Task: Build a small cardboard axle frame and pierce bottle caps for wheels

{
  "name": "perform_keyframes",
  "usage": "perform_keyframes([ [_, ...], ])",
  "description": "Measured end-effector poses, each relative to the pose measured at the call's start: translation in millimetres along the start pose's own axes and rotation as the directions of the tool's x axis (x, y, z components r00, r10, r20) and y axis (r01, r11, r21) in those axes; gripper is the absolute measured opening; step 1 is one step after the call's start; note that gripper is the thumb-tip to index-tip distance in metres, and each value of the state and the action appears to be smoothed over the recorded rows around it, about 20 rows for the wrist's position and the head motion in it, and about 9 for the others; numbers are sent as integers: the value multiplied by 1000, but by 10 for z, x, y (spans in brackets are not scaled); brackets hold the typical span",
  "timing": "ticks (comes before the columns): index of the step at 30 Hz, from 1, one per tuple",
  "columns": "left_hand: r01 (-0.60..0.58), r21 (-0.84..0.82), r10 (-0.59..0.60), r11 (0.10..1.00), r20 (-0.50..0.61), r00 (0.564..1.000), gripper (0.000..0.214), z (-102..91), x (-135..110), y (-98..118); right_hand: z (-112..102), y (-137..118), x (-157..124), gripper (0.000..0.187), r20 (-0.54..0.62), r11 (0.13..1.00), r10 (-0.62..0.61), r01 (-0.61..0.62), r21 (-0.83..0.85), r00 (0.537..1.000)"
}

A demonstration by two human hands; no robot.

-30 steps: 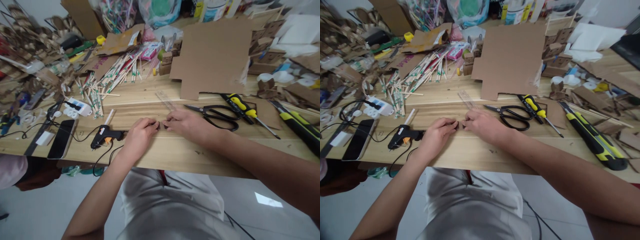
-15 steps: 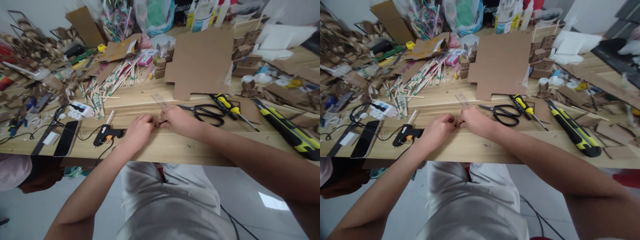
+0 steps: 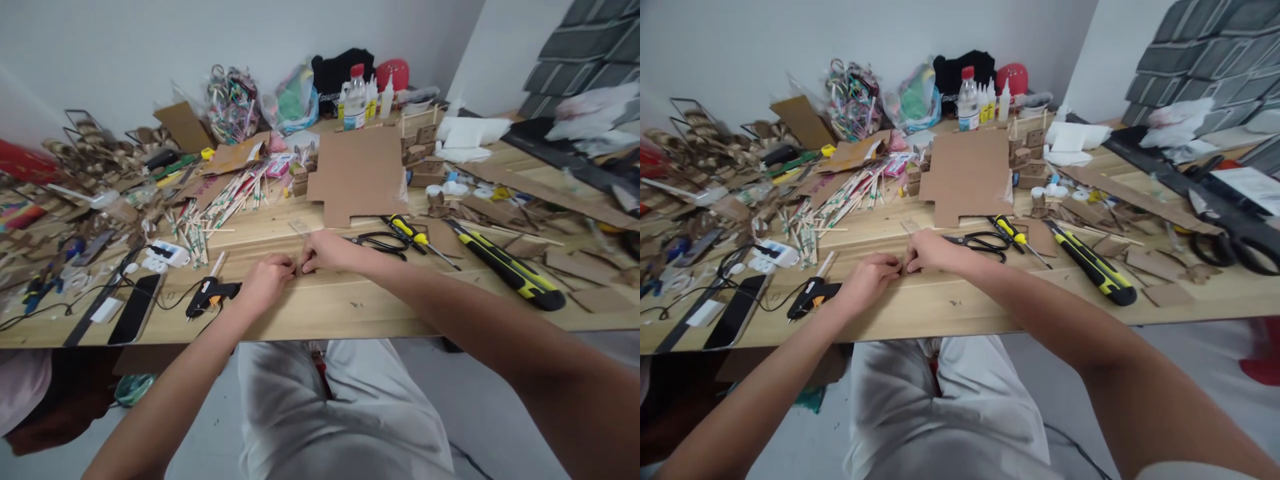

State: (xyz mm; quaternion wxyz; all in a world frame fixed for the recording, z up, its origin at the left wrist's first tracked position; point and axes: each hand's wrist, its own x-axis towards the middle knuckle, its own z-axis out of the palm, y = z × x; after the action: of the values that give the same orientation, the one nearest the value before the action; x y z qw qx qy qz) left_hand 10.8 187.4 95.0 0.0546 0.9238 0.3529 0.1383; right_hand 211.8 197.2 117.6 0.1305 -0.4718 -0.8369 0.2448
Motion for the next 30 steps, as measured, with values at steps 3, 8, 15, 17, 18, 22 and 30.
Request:
perform_keyframes([
  [3, -13, -47, 11, 999, -28, 1000, 26, 26, -30, -25, 30, 4, 9, 14, 13, 999, 24, -25, 27, 1000],
  [8, -56, -84, 51, 995, -60, 997, 27, 69, -50, -68, 110, -46, 55, 18, 38, 996, 80, -81, 22, 996],
  [15, -15, -118, 5, 993, -89, 996, 26, 103, -22, -96, 30, -53, -39, 26, 18, 997, 64, -65, 45, 998],
  [17, 27, -139, -40, 990, -93, 995, 28, 111, -30, -81, -6, -16, -103, 33, 28, 996, 22, -24, 84, 999],
  [18, 52, -146, -66, 988, -92, 994, 30, 113, -37, -73, -17, 6, -126, 33, 30, 995, 2, -5, 102, 1000],
  [22, 151, -149, -168, 977, -110, 980, 39, 97, -81, -76, -30, 67, -132, 17, 8, 985, -39, 37, 166, 999],
  [30, 57, -274, -190, 960, -488, 852, 26, -12, -80, -36, -134, 139, -152, 17, -166, 945, -14, 67, 319, 986],
])
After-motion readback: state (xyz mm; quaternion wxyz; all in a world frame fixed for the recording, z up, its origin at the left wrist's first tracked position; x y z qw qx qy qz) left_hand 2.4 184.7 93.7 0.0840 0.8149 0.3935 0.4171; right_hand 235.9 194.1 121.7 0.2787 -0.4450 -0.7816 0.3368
